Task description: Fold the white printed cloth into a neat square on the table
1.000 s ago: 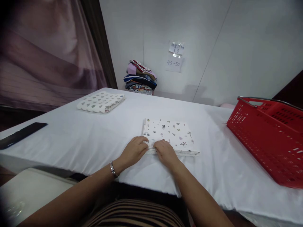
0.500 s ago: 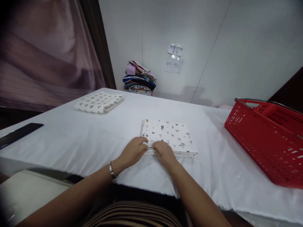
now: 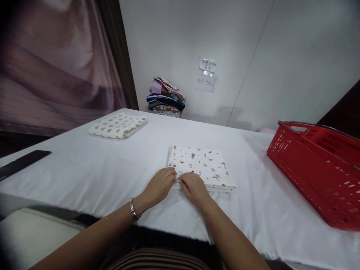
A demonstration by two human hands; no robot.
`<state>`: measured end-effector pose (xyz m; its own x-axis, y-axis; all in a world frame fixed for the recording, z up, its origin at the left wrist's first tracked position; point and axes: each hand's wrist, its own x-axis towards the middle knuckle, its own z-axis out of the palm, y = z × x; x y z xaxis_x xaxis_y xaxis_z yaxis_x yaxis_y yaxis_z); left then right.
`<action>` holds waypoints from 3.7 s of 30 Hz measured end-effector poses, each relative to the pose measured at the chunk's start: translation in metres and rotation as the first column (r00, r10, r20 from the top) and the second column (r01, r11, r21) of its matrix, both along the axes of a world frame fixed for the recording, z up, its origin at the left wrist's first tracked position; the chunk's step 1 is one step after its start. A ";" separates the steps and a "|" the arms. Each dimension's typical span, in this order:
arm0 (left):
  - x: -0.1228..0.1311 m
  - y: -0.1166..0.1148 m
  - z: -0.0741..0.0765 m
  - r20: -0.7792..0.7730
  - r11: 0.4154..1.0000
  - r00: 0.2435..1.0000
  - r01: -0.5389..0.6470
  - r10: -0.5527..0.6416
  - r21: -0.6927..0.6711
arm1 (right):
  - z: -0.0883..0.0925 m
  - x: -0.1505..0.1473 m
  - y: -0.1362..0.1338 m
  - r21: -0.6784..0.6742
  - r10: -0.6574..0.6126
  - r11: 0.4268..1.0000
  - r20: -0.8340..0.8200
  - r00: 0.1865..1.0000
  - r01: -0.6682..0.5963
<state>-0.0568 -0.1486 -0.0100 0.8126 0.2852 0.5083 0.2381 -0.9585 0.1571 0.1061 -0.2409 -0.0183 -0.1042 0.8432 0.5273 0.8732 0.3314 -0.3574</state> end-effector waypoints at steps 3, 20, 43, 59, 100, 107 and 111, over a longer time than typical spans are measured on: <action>0.000 -0.001 -0.001 -0.011 1.000 1.000 -0.017 0.017 -0.013 | -0.002 -0.001 0.001 0.014 -0.036 0.999 0.033 0.999 0.035; -0.014 -0.001 0.000 0.040 0.985 0.997 -0.056 0.063 -0.162 | -0.003 -0.007 0.003 0.023 -0.055 0.998 0.109 0.992 0.053; -0.037 -0.008 -0.008 0.034 0.778 0.936 -0.272 0.351 -0.567 | 0.001 -0.010 0.000 -0.032 0.035 0.999 0.094 0.995 -0.032; -0.032 -0.004 -0.007 0.002 0.589 0.943 -0.207 0.334 -0.781 | 0.013 -0.032 0.020 -0.196 0.043 0.980 0.123 0.991 -0.018; 0.069 0.143 0.003 -0.212 0.440 0.832 -0.466 0.513 -0.767 | -0.007 -0.037 0.015 -0.019 0.091 0.996 0.142 0.986 -0.089; 0.079 0.151 -0.002 -0.224 0.373 0.827 -0.452 0.516 -0.811 | -0.007 -0.037 0.014 -0.079 0.100 0.993 0.139 0.985 -0.089; 0.082 0.152 -0.009 -0.215 0.325 0.815 -0.436 0.538 -0.839 | -0.008 -0.037 0.014 -0.099 0.097 0.992 0.149 0.984 -0.082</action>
<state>0.0253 0.0035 -0.0190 0.3440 0.9253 -0.1596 0.5518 -0.0616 0.8317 0.0687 -0.2271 -0.0266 -0.2549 0.8711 0.4197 0.8883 0.3824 -0.2543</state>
